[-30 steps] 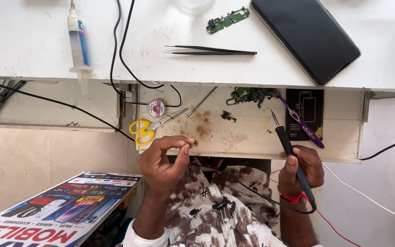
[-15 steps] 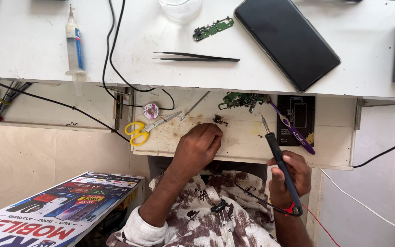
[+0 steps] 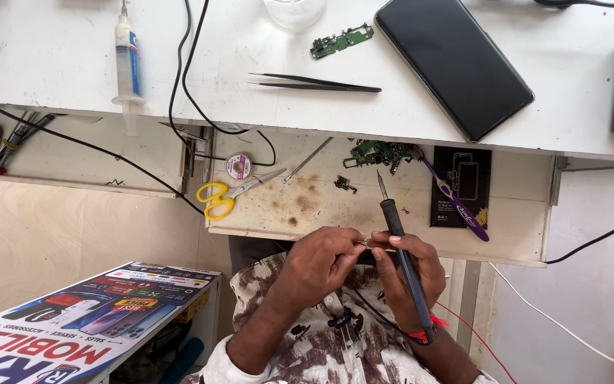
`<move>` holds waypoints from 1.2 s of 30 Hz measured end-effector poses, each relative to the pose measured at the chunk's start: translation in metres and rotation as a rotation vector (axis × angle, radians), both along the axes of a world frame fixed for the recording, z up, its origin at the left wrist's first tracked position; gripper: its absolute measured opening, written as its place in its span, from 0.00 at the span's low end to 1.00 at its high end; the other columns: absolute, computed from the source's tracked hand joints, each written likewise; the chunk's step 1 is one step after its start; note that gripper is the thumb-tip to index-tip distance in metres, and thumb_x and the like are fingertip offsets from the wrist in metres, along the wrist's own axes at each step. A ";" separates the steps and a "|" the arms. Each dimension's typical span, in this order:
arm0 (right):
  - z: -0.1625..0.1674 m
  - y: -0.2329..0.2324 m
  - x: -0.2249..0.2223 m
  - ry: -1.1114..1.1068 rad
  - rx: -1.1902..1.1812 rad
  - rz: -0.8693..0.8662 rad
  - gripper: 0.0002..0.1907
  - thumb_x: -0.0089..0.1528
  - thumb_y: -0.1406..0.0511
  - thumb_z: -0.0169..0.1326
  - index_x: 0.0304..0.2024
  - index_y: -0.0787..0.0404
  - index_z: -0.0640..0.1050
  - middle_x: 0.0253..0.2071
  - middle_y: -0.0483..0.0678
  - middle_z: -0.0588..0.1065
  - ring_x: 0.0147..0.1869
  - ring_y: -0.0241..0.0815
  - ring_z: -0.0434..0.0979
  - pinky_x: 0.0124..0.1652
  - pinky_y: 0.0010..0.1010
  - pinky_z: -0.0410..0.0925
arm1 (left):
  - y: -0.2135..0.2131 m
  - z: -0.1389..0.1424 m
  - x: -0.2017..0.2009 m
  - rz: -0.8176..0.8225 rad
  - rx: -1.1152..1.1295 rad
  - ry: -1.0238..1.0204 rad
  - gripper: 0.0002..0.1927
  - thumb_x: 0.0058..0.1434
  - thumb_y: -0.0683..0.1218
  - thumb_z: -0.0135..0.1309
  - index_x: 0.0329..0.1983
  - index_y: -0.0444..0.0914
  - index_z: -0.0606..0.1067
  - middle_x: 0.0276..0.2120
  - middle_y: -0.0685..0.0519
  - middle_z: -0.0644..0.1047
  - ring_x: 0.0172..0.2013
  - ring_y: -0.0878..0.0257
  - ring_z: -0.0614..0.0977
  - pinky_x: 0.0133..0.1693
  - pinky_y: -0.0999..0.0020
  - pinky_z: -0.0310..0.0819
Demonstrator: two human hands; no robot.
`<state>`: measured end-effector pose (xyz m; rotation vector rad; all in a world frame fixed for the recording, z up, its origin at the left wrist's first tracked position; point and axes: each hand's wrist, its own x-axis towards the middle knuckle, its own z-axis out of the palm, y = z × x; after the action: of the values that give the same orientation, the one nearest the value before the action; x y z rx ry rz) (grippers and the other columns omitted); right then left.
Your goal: The person solders a small component onto a circuit board at a repair bench, holding a solder wire spool in one hand and a soldering iron in the other, applying solder to the board and repositioning the component as they work.
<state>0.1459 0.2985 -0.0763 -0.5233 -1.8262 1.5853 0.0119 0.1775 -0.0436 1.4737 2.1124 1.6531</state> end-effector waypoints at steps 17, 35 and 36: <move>0.004 -0.048 -0.007 0.174 -0.083 -0.154 0.20 0.66 0.79 0.56 0.58 0.64 0.68 0.37 0.55 0.76 0.43 0.35 0.77 0.44 0.23 0.72 | -0.026 0.006 -0.010 -0.132 0.264 -0.173 0.16 0.64 0.35 0.62 0.46 0.36 0.66 0.47 0.44 0.80 0.45 0.51 0.86 0.45 0.61 0.84; -0.009 -0.025 0.005 0.254 -0.212 -0.301 0.19 0.67 0.77 0.57 0.57 0.62 0.68 0.40 0.56 0.77 0.33 0.33 0.74 0.36 0.20 0.69 | 0.025 -0.027 -0.047 0.268 -0.478 0.068 0.19 0.59 0.42 0.62 0.54 0.38 0.77 0.43 0.48 0.74 0.43 0.51 0.77 0.39 0.58 0.77; -0.009 -0.024 0.005 0.256 -0.223 -0.287 0.19 0.66 0.77 0.57 0.57 0.62 0.68 0.41 0.56 0.77 0.34 0.33 0.75 0.37 0.21 0.69 | 0.026 -0.029 -0.046 0.280 -0.467 0.072 0.17 0.59 0.42 0.63 0.52 0.38 0.77 0.43 0.48 0.74 0.43 0.51 0.77 0.39 0.58 0.77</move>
<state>0.1509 0.2746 -0.0851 -0.6208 -1.3294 1.5825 -0.0343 0.2038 -0.0730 1.1496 2.6065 1.0618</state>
